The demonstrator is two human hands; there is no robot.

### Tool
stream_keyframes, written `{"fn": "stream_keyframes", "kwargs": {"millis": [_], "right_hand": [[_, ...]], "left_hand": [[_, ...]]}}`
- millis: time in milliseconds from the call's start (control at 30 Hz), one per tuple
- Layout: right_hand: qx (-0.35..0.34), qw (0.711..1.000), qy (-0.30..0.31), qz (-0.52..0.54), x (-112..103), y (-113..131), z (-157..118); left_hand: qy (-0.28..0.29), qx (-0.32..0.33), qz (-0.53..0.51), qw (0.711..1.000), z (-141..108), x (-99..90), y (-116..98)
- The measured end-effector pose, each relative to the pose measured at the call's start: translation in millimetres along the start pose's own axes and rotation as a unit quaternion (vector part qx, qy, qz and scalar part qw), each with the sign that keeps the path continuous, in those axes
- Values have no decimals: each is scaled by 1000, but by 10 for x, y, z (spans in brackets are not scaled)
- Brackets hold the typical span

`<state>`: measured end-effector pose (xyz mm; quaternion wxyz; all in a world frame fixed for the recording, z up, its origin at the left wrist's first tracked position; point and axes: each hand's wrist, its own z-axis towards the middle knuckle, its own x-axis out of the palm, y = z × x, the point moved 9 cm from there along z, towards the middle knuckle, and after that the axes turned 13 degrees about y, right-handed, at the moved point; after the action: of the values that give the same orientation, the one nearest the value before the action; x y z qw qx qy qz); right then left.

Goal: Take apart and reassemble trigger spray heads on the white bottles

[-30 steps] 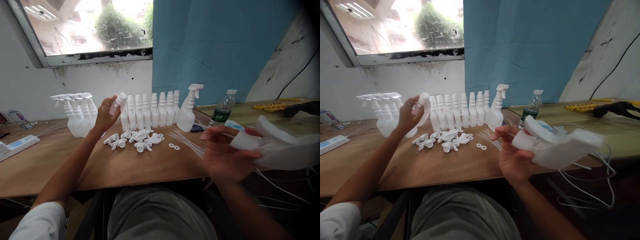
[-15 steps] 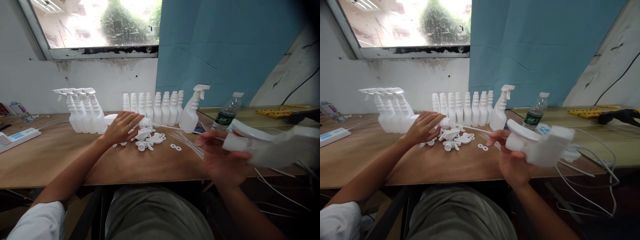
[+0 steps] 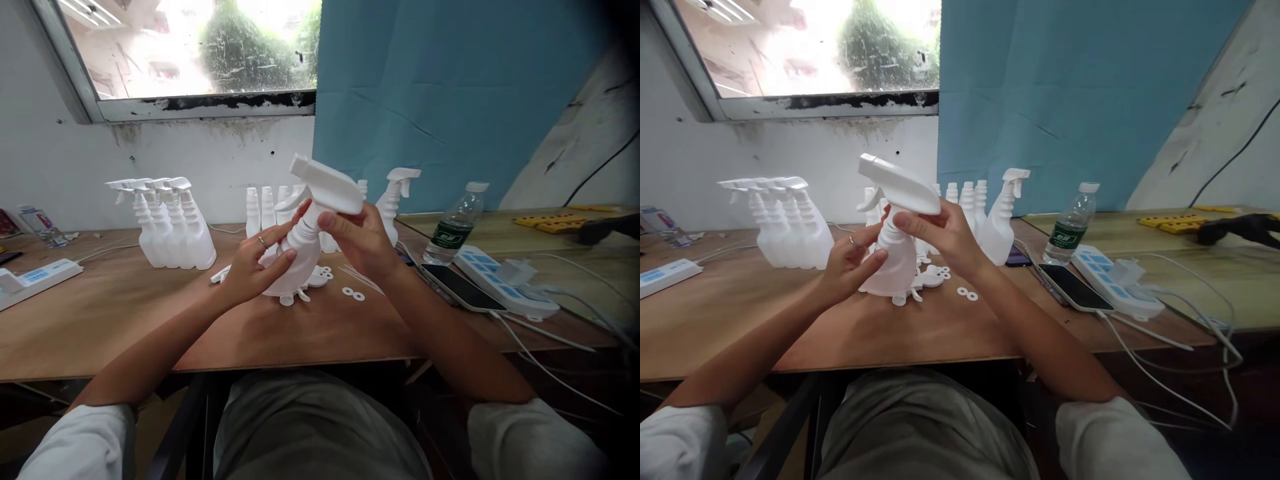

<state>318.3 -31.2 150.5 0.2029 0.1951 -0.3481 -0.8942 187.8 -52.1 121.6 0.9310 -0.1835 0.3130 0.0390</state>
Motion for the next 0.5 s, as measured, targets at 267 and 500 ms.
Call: {"fn": "stream_keyframes", "kwargs": {"millis": [267,500], "right_hand": [[-1,997,37,69,182,21,108],[25,989,63,134,288,-201,38]], "left_hand": [[10,-75,-91,993,-4,46,80],[32,-80,-138,987,-47,246,178]]}}
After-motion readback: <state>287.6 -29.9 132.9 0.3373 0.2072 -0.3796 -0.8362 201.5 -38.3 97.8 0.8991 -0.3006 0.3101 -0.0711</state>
